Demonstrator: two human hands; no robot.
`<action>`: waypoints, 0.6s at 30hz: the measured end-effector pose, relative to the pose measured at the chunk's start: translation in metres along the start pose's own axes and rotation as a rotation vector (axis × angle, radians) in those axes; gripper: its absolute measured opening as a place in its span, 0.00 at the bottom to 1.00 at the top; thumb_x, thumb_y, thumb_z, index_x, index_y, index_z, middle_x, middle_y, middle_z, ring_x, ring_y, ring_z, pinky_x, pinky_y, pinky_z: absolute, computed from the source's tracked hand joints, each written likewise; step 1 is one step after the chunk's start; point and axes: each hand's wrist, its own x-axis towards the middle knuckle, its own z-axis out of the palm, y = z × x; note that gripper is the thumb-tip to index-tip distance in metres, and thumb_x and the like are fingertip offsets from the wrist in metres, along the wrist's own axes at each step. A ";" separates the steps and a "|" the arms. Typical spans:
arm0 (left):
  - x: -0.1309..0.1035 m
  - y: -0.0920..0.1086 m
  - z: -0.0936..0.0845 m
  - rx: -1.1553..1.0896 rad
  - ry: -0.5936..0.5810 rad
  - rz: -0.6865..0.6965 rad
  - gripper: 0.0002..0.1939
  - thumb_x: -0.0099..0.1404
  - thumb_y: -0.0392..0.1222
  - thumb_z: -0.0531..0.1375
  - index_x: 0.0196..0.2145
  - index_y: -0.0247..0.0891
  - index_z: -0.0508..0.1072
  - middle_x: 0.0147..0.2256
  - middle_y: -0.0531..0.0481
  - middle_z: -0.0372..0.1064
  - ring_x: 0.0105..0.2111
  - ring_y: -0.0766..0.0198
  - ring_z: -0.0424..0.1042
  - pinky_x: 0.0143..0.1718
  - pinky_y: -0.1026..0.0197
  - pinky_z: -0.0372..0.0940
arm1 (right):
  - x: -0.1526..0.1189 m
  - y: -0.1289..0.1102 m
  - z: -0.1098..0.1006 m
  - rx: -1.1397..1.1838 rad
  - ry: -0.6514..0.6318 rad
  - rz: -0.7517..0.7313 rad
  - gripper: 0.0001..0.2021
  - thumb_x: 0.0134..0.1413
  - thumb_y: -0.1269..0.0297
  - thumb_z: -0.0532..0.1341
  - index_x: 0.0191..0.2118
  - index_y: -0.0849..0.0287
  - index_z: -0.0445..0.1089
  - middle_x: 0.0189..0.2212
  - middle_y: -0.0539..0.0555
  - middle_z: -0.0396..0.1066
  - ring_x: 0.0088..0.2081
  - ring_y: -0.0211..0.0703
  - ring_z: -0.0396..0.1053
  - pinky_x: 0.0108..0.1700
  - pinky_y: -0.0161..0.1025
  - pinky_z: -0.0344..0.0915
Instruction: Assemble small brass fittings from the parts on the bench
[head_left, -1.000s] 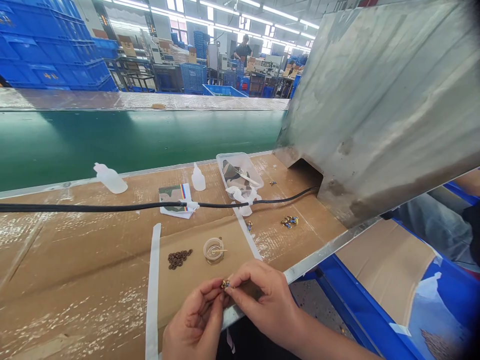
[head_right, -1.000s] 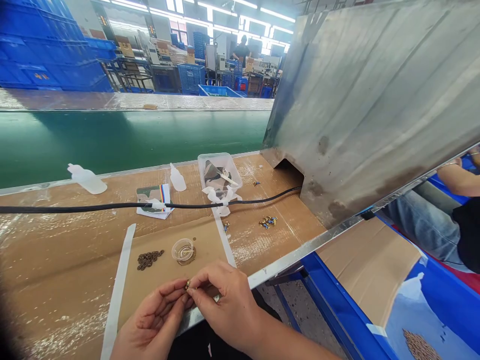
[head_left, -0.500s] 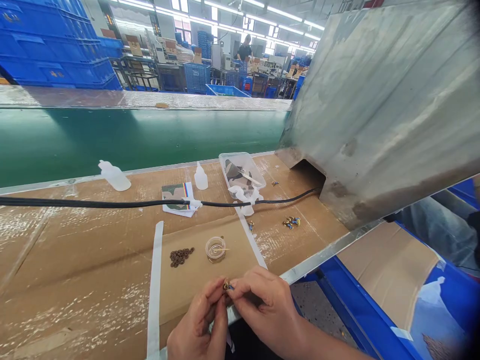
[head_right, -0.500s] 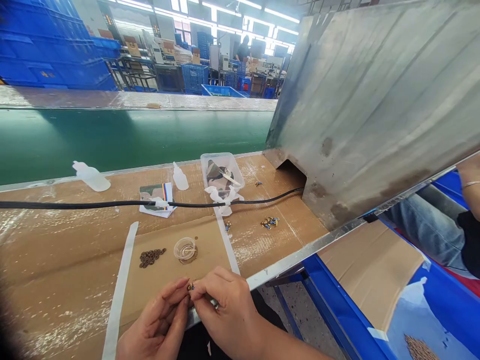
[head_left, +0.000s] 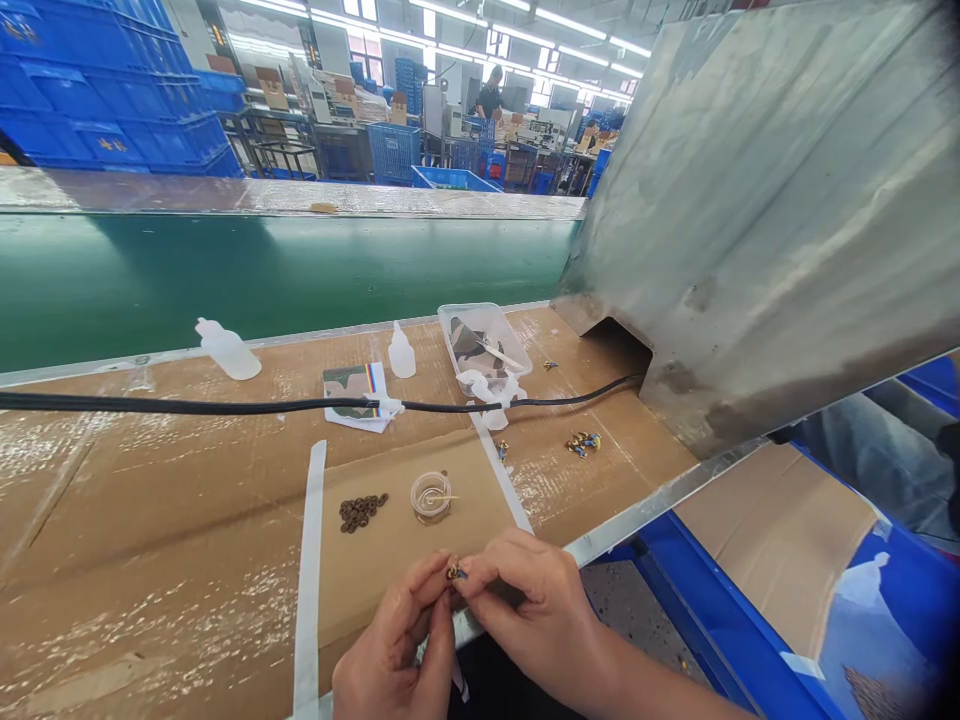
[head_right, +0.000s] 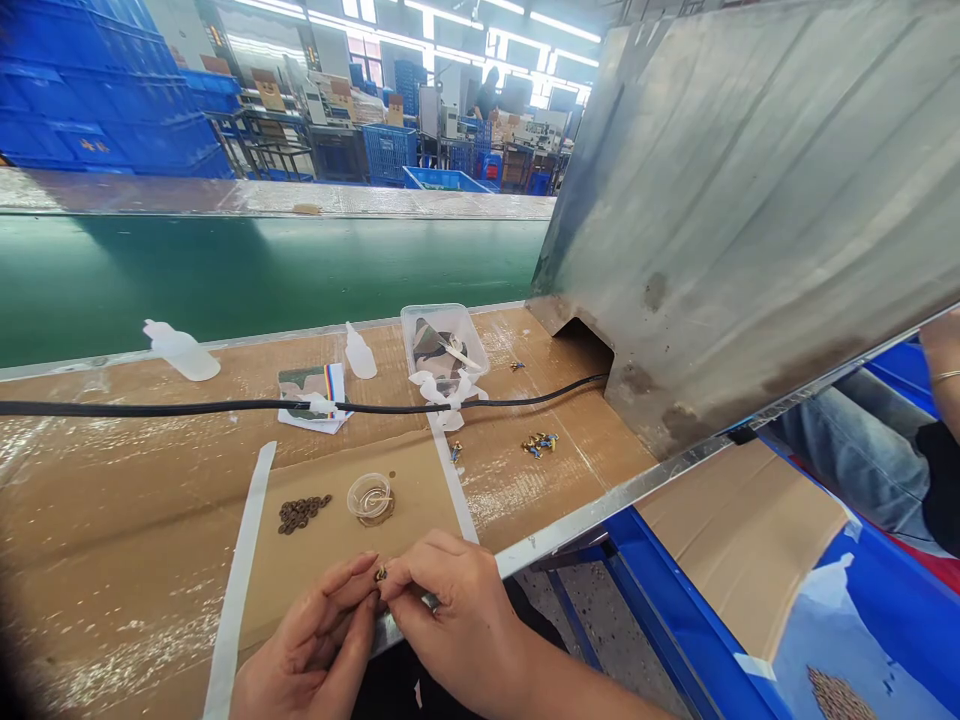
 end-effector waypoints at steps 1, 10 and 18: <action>0.001 -0.001 -0.001 0.003 0.001 0.010 0.13 0.58 0.39 0.63 0.42 0.47 0.77 0.39 0.51 0.80 0.38 0.58 0.79 0.43 0.65 0.70 | 0.000 0.000 0.000 0.002 0.000 -0.002 0.09 0.55 0.76 0.60 0.28 0.57 0.70 0.26 0.48 0.72 0.30 0.35 0.68 0.35 0.30 0.61; 0.007 -0.014 -0.016 0.141 -0.182 0.174 0.17 0.62 0.36 0.59 0.49 0.48 0.72 0.43 0.54 0.78 0.39 0.62 0.78 0.43 0.65 0.71 | 0.000 0.000 0.001 -0.006 0.027 -0.035 0.08 0.56 0.76 0.60 0.28 0.57 0.70 0.25 0.47 0.70 0.29 0.34 0.68 0.34 0.29 0.60; 0.007 -0.009 -0.012 0.072 -0.149 0.095 0.17 0.60 0.37 0.61 0.47 0.49 0.74 0.42 0.53 0.79 0.39 0.61 0.78 0.42 0.65 0.71 | 0.000 0.000 0.001 0.008 0.043 -0.049 0.08 0.54 0.77 0.60 0.28 0.58 0.69 0.25 0.47 0.70 0.29 0.33 0.67 0.33 0.28 0.60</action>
